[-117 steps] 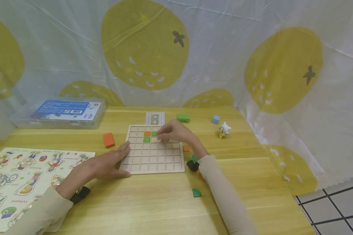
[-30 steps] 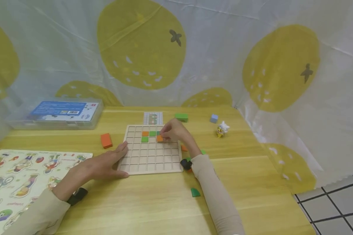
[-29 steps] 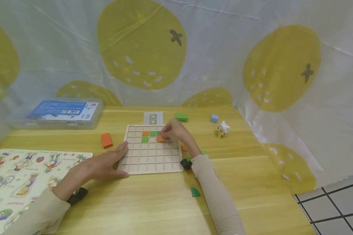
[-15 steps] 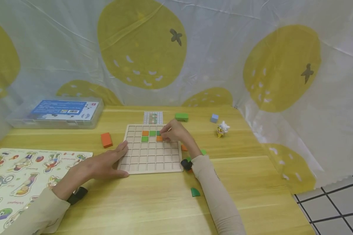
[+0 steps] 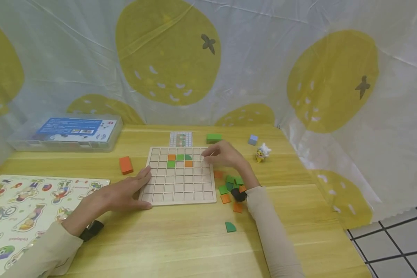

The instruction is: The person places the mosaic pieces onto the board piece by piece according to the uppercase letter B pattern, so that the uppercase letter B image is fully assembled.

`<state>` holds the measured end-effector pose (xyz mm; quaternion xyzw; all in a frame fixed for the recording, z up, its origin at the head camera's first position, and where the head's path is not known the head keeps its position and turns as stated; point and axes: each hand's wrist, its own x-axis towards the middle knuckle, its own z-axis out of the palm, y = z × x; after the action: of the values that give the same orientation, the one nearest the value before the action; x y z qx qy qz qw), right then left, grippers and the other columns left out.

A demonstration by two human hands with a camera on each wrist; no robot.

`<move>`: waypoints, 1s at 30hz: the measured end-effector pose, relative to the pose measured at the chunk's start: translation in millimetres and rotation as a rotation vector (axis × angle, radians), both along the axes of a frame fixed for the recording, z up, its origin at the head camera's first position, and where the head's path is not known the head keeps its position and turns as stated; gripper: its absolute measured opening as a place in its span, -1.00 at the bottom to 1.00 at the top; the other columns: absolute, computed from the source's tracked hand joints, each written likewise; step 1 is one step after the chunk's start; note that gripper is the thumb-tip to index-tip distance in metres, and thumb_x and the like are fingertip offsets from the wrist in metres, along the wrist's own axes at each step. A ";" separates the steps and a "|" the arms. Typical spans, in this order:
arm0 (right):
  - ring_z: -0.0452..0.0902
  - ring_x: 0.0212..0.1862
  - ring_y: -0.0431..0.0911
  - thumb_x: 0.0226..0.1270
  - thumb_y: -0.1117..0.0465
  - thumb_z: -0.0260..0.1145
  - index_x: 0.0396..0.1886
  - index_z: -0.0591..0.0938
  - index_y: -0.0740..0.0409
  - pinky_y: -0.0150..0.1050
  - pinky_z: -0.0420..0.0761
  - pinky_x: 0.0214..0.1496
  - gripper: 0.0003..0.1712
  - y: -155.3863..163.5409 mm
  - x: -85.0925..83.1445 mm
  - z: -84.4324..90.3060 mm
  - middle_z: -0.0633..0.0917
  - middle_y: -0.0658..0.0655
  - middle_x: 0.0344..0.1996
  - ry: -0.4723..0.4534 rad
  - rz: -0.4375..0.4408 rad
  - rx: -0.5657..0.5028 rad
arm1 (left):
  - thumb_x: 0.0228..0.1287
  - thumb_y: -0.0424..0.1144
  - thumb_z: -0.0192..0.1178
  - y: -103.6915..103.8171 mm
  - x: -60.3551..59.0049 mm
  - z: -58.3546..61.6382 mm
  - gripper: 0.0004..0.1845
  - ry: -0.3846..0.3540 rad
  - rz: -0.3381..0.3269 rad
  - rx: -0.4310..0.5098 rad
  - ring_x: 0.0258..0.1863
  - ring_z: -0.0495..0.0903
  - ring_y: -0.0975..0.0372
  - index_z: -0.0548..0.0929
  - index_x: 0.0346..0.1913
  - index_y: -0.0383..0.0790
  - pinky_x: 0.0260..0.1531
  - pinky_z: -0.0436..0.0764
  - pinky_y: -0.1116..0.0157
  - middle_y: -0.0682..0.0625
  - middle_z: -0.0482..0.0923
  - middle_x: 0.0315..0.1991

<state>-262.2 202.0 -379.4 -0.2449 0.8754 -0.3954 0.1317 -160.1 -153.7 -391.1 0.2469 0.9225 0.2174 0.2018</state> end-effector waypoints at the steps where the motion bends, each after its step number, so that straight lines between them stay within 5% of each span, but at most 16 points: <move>1: 0.77 -0.02 0.13 0.53 0.35 0.41 0.12 0.79 0.39 0.07 0.75 0.13 -0.73 6.8 1.9 -0.1 0.84 0.27 -0.02 0.013 0.017 0.011 | 0.38 0.08 0.49 -0.5 0.4 0.2 0.18 0.001 -0.002 0.004 0.69 -0.02 -0.30 0.03 0.66 -0.61 0.60 0.14 -0.23 -0.44 -0.24 0.73; 10: 0.74 -0.14 0.06 0.38 0.39 0.54 -0.02 0.81 0.41 -0.22 0.74 -0.04 -0.77 38.4 12.6 -12.6 0.84 0.22 -0.19 -0.008 0.111 0.086 | 0.38 0.10 0.49 -5.0 1.2 0.6 0.18 -0.014 0.017 -0.004 0.69 -0.04 -0.32 0.03 0.66 -0.59 0.59 0.15 -0.26 -0.42 -0.25 0.74; 24: 0.63 -0.30 -0.11 0.23 0.43 0.63 -0.19 0.81 0.33 -0.26 0.66 -0.20 -0.82 36.3 16.0 -20.3 0.78 0.14 -0.34 -0.076 -0.028 0.135 | 0.38 0.11 0.48 -2.2 -0.1 -0.7 0.18 -0.016 0.009 -0.003 0.69 -0.03 -0.31 0.02 0.67 -0.57 0.59 0.15 -0.25 -0.41 -0.25 0.74; 30: 0.70 -0.30 -0.13 0.20 0.42 0.65 -0.27 0.82 0.29 -0.27 0.71 -0.19 -0.85 38.9 14.0 -18.7 0.80 0.10 -0.37 -0.012 -0.050 0.153 | 0.39 0.10 0.48 -0.5 -1.2 -0.4 0.17 -0.008 0.004 -0.004 0.69 -0.02 -0.30 0.03 0.67 -0.57 0.60 0.15 -0.24 -0.40 -0.25 0.74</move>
<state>-248.3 240.9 -398.1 -0.2099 0.9081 -0.3319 0.1452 -161.3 -154.2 -391.5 0.2440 0.9225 0.2171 0.2055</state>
